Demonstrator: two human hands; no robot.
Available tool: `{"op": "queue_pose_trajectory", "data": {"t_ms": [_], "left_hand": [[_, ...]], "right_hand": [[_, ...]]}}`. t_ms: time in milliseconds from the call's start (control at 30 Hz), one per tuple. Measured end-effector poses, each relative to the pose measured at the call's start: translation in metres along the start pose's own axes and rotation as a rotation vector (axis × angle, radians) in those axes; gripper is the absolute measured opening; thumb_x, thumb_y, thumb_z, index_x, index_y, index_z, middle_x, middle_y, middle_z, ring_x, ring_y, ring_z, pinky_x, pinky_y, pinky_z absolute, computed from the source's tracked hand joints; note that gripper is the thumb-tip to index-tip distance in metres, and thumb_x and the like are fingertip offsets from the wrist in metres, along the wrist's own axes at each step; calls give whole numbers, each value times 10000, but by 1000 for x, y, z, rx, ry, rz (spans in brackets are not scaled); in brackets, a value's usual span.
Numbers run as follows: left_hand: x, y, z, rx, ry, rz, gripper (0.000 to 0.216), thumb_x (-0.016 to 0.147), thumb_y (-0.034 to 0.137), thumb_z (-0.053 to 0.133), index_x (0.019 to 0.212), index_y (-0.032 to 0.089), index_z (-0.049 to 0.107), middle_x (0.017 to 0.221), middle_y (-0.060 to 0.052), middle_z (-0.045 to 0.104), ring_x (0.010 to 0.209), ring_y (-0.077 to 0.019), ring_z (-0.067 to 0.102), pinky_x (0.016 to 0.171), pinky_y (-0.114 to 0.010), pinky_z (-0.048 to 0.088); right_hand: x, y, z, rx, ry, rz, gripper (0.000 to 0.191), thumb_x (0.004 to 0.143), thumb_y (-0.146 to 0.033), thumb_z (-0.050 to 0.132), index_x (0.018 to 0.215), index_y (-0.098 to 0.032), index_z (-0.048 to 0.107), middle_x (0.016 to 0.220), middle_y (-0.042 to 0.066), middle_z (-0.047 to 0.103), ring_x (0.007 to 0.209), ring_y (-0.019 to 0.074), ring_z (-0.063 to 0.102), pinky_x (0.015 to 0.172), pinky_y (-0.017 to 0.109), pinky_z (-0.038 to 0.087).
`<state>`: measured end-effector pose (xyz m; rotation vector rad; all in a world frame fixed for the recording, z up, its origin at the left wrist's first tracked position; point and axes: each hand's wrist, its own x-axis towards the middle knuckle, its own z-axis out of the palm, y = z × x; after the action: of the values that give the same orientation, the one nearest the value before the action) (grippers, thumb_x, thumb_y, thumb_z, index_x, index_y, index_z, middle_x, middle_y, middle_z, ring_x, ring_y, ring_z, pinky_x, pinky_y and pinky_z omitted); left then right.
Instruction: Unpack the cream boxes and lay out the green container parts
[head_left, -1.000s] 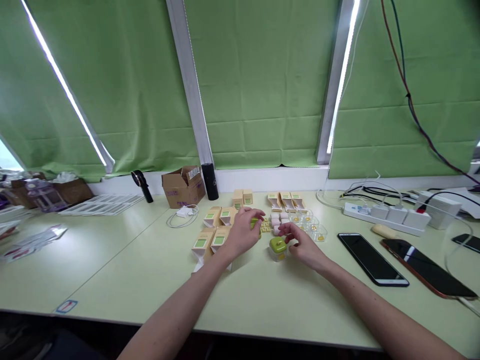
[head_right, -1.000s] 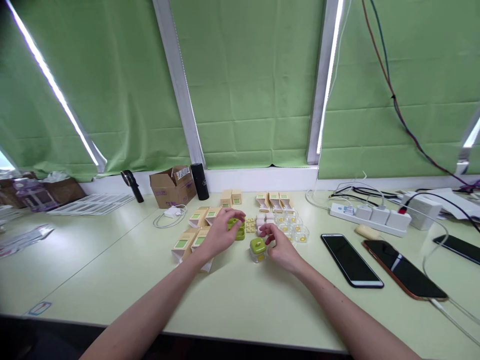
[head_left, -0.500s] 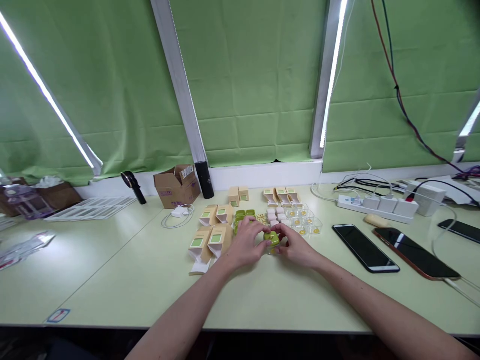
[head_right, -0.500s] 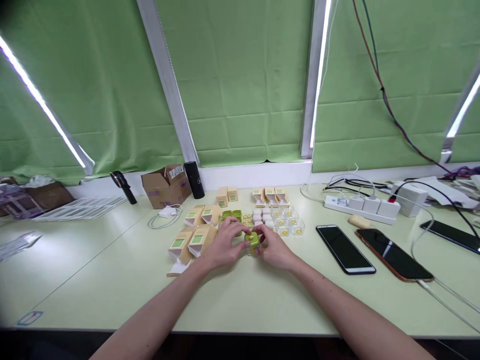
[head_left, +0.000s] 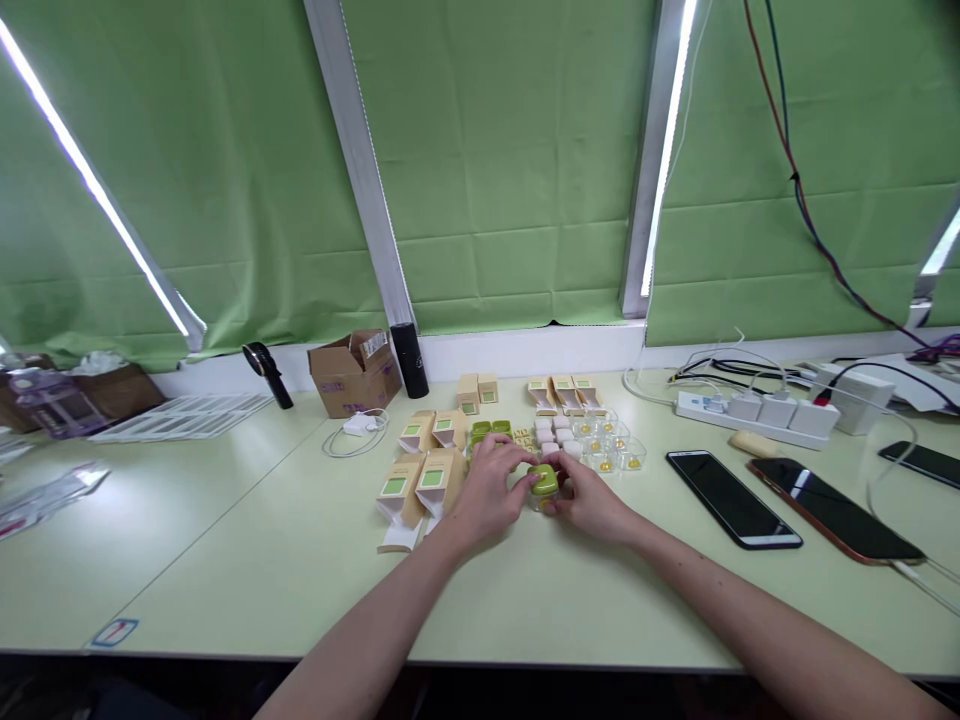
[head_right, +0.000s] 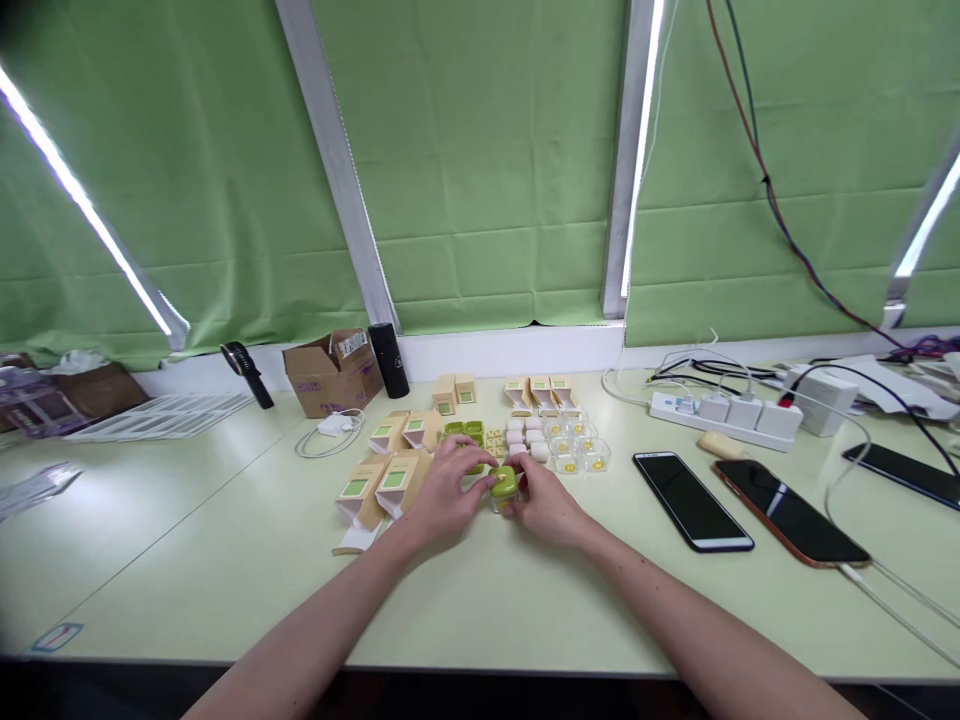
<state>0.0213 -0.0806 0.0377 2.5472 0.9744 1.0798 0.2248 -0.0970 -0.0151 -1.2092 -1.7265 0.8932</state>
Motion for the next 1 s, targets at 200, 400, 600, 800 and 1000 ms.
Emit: {"op": "queue_pose_trajectory", "data": {"t_ms": [200, 400, 600, 800, 1000], "left_hand": [[1, 3, 2, -18, -2, -14, 50, 914, 235, 696, 921, 239, 745, 976, -46, 771, 1131, -283, 551, 959, -458, 431], [1, 0, 6, -13, 55, -39, 99, 929, 191, 637, 899, 218, 727, 968, -60, 747, 1022, -252, 627, 918, -414, 451], [4, -6, 2, -238, 230, -215, 142, 959, 292, 583, 930, 214, 697, 966, -58, 750, 900, -218, 669, 814, -343, 489], [11, -28, -2, -573, 422, -390, 255, 853, 424, 714, 856, 170, 692, 864, -70, 737, 822, -200, 677, 781, -313, 521], [12, -31, -6, -743, 490, -503, 357, 760, 491, 801, 836, 156, 701, 797, -43, 707, 691, -145, 609, 663, -262, 487]], "right_hand": [[-2, -6, 1, -85, 12, -11, 444, 734, -236, 744, 1144, -245, 574, 997, 18, 654, 844, 192, 571, 766, 338, 472], [-3, -10, 2, -71, 23, -3, 483, 717, -240, 767, 1154, -255, 561, 1080, 30, 660, 922, 212, 585, 812, 360, 482], [-3, -9, 0, -57, 24, -2, 485, 724, -212, 733, 1157, -262, 520, 1164, 44, 645, 965, 216, 590, 826, 374, 498], [-5, -13, -2, -62, 88, -17, 552, 719, -149, 671, 1214, -288, 470, 1219, 43, 618, 1008, 217, 587, 819, 373, 513], [-9, -26, -2, -195, 252, -138, 566, 759, -117, 612, 1266, -316, 456, 1238, 49, 594, 1085, 243, 580, 876, 424, 527]]}}
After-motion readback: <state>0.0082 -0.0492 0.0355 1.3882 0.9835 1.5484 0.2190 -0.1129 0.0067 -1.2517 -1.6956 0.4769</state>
